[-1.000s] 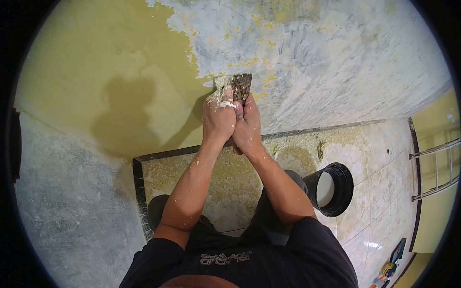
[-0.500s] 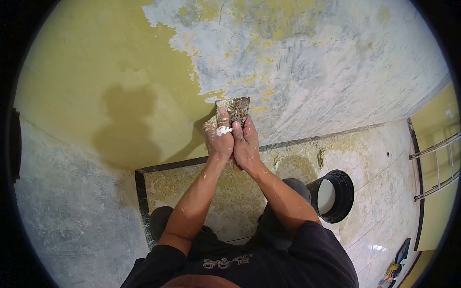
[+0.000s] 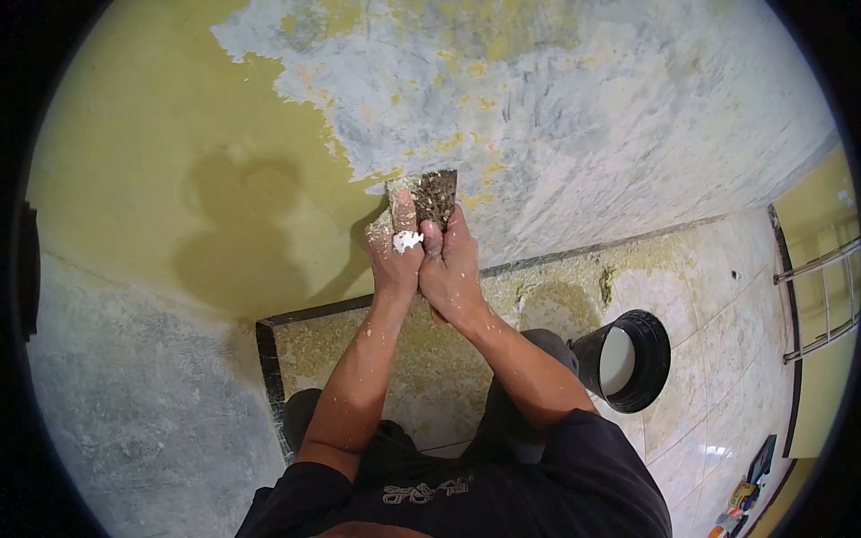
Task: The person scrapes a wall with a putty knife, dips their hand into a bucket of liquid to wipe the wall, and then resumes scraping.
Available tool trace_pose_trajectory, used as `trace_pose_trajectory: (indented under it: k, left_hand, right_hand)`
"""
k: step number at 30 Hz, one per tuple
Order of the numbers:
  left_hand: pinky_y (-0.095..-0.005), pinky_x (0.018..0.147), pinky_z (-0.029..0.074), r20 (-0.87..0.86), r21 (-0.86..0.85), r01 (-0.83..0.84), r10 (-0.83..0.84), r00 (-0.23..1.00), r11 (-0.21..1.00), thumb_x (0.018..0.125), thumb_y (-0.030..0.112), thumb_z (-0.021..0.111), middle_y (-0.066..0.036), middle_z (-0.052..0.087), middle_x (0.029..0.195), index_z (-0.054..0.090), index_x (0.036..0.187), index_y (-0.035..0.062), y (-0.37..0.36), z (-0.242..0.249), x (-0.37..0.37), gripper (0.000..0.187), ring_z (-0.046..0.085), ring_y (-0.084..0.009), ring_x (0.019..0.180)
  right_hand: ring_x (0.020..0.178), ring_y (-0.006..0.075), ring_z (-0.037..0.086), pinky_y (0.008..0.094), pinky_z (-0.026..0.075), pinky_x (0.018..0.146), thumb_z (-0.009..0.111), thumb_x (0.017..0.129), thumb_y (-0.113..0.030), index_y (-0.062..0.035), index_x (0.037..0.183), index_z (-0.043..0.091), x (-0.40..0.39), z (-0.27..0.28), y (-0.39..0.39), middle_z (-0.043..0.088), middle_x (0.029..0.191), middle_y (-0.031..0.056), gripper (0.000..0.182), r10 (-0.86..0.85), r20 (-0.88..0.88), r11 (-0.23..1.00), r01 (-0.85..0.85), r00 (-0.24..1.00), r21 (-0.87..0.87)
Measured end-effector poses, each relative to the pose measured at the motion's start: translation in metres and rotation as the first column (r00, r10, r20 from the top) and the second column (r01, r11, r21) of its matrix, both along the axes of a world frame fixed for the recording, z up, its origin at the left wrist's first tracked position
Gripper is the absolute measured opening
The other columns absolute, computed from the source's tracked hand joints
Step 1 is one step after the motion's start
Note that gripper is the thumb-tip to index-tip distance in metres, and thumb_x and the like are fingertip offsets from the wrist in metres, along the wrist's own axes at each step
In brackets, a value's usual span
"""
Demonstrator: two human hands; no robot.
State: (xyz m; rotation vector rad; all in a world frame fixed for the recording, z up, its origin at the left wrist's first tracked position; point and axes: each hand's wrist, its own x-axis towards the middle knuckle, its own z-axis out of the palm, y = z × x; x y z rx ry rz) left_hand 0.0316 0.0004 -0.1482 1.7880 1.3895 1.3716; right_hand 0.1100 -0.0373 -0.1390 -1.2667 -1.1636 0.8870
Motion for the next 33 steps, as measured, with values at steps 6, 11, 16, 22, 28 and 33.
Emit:
trace_pose_trajectory:
  k: [6,11,16,22,28,33]
  left_hand:
    - [-0.0465,0.065,0.044,0.076,0.047,-0.052,0.048,0.996,0.998,0.099,0.034,0.044,-0.022,0.063,0.078,0.062,0.094,-0.0035,-0.004,-0.012,0.003,0.042,0.06,-0.0398,0.073]
    - [-0.0465,0.063,0.046,0.048,0.018,-0.016,0.015,0.999,1.0,0.095,0.026,0.047,-0.021,0.063,0.078,0.061,0.099,-0.0011,0.002,-0.014,0.0,0.03,0.06,-0.04,0.073]
    - [-0.0464,0.06,0.047,0.015,-0.068,-0.005,0.006,1.0,0.998,0.093,0.019,0.05,-0.019,0.064,0.079,0.06,0.103,0.0016,-0.005,-0.006,-0.002,0.023,0.06,-0.0396,0.071]
    - [-0.0453,0.064,0.044,0.169,-0.054,-0.002,0.011,0.986,0.999,0.099,0.035,0.043,-0.023,0.064,0.078,0.063,0.09,-0.0042,-0.01,0.009,0.001,0.045,0.058,-0.0421,0.072]
    - [-0.0454,0.067,0.044,-0.033,0.128,-0.123,0.128,0.991,0.984,0.098,0.035,0.043,-0.023,0.064,0.08,0.061,0.094,-0.0035,-0.003,0.007,0.004,0.043,0.058,-0.0419,0.075]
    - [-0.0474,0.069,0.045,-0.121,0.138,-0.099,0.116,0.986,0.985,0.097,0.03,0.045,-0.023,0.062,0.087,0.058,0.107,-0.0007,0.004,-0.012,0.001,0.034,0.058,-0.0418,0.08]
  right_hand:
    - [0.083,0.0245,0.06,0.037,0.047,0.077,0.045,0.099,-0.017,0.0015,0.115,0.049,-0.003,-0.023,0.005,0.064,0.093,0.0196,0.025,-0.056,-0.014,0.979,0.058,0.998,0.197]
    - [0.088,0.0255,0.06,0.0356,0.046,0.081,0.045,0.099,-0.017,0.0017,0.117,0.049,0.001,-0.014,0.007,0.064,0.1,0.0175,0.027,-0.032,0.09,0.991,0.02,0.995,0.133]
    - [0.089,0.0198,0.057,0.034,0.045,0.082,0.045,0.099,-0.014,0.0019,0.114,0.05,-0.006,-0.01,0.001,0.064,0.099,0.0149,0.023,-0.027,-0.061,0.991,0.035,0.998,0.132]
    - [0.089,0.0185,0.056,0.0329,0.045,0.082,0.045,0.099,-0.013,0.0023,0.115,0.05,-0.002,0.006,-0.005,0.064,0.099,0.0147,0.023,-0.002,-0.062,1.0,0.001,0.998,-0.014]
    - [0.085,0.0233,0.058,0.0359,0.045,0.08,0.046,0.099,-0.018,0.0026,0.113,0.051,0.0,0.009,0.001,0.064,0.096,0.0185,0.026,-0.023,0.053,0.995,0.018,0.998,0.097]
    - [0.091,0.0266,0.06,0.0366,0.045,0.084,0.045,0.099,-0.021,0.0025,0.119,0.05,-0.004,-0.012,0.011,0.063,0.101,0.0217,0.031,-0.039,0.046,0.97,0.027,0.998,0.241]
